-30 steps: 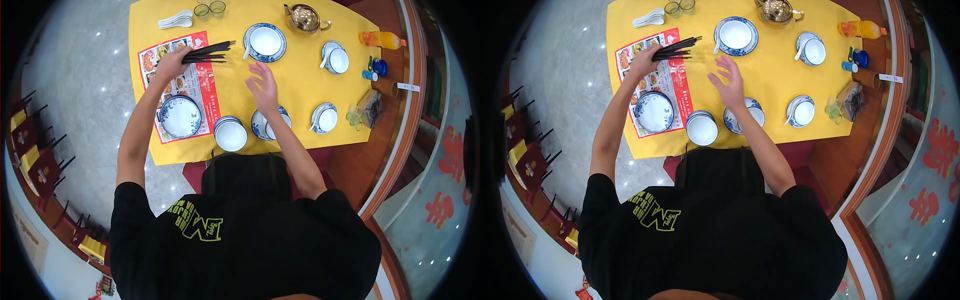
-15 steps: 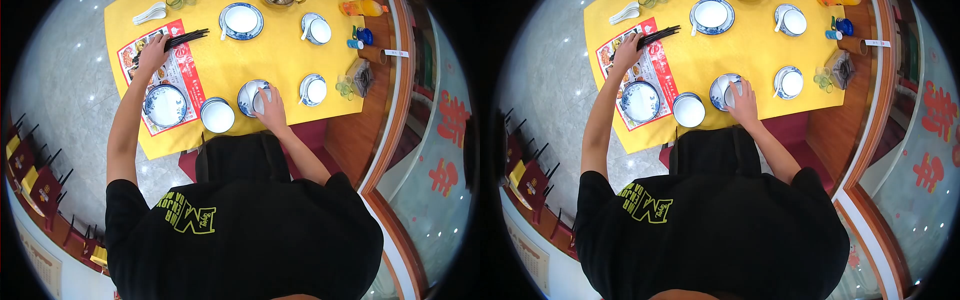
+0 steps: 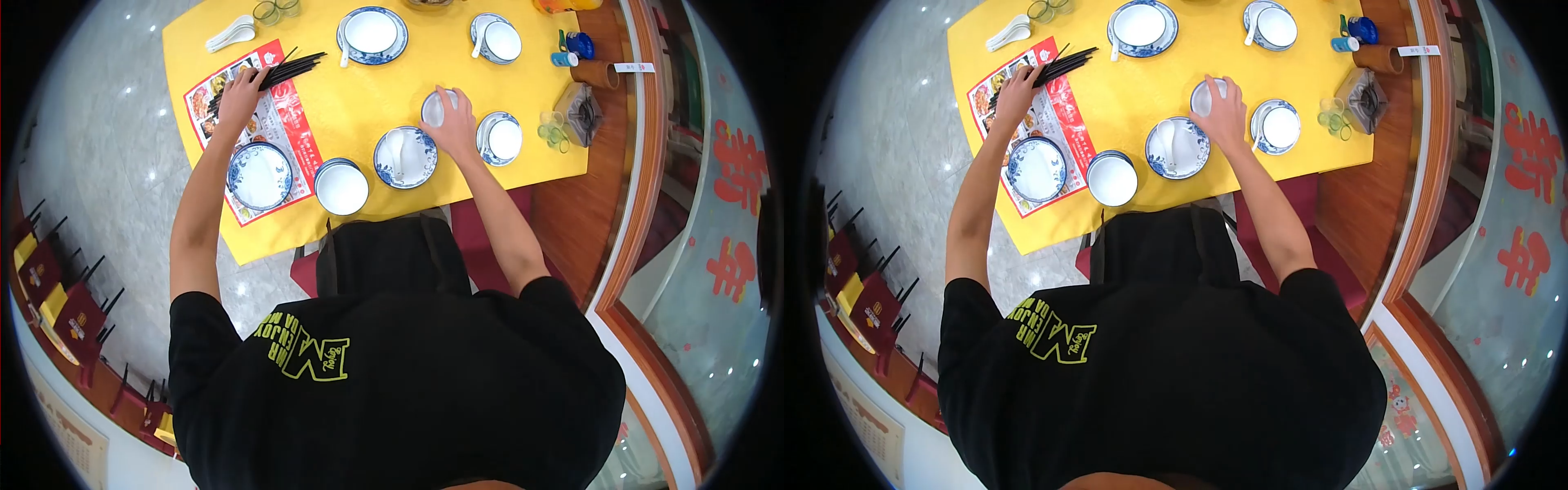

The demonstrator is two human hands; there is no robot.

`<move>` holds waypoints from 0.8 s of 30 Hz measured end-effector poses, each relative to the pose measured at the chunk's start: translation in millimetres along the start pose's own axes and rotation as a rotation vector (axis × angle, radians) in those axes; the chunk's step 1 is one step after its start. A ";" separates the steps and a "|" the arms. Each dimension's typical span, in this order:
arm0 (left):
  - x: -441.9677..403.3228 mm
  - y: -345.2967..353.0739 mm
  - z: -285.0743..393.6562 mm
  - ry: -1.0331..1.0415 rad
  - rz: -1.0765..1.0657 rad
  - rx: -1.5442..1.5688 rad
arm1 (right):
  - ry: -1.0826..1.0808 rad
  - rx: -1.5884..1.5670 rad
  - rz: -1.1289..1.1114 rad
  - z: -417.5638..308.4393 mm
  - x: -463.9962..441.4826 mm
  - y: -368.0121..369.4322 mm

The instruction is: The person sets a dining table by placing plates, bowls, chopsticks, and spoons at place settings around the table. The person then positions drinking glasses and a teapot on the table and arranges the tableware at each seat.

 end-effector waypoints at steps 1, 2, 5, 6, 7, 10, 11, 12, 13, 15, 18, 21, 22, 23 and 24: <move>0.4 -0.8 0.4 -0.021 -0.001 -0.016 | 0.021 -0.013 -0.027 5.5 -7.1 7.0; -1.9 -1.2 0.9 -0.037 0.001 -0.031 | 0.032 -0.010 -0.018 9.7 -11.3 13.1; -10.8 -10.6 18.4 -0.116 0.128 -0.006 | -0.020 0.041 -0.048 15.1 -13.2 18.0; -14.2 -19.9 30.0 -0.151 0.208 0.019 | -0.008 0.049 -0.039 18.9 -11.1 14.3; -19.9 -30.8 47.3 -0.140 0.215 0.021 | 0.029 -0.055 -0.007 22.5 -9.5 10.3; -34.6 -66.7 114.5 -0.156 0.362 0.246 | 0.206 -0.239 0.043 58.3 3.3 -6.2; -36.2 -76.6 143.9 -0.141 0.375 0.297 | 0.268 -0.084 0.122 83.3 15.2 -15.2; -38.6 -85.1 173.5 -0.126 0.388 0.347 | 0.330 0.071 0.198 103.0 25.2 -24.5; -40.2 -86.7 201.4 -0.146 0.329 0.405 | 0.333 0.066 0.202 113.8 30.5 -31.6; -39.8 -75.9 250.6 -0.164 0.235 0.486 | 0.556 0.289 0.072 140.0 47.3 -43.3; -44.5 -39.6 286.9 -0.182 0.178 0.493 | 0.538 0.074 0.055 166.2 49.1 -45.8; -59.7 -4.6 276.6 -0.426 0.295 0.409 | 0.525 0.077 0.019 167.8 43.1 -62.0; -70.1 0.3 270.2 -0.426 0.296 0.400 | 0.524 0.068 0.018 162.2 42.8 -70.6; -83.3 2.7 261.6 -0.431 0.358 0.322 | 0.444 0.114 0.095 153.3 38.7 -80.8; -96.9 4.2 254.2 -0.435 0.418 0.245 | 0.365 0.161 0.172 142.9 33.1 -89.2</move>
Point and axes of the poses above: each hand's wrist, its own x-axis away from the middle knuckle, its own y-axis out of the palm, z = x × y, the point moved 3 cm from there along -x, towards the middle knuckle, and after that the axes turned 15 degrees about z, right-handed, at the moved point
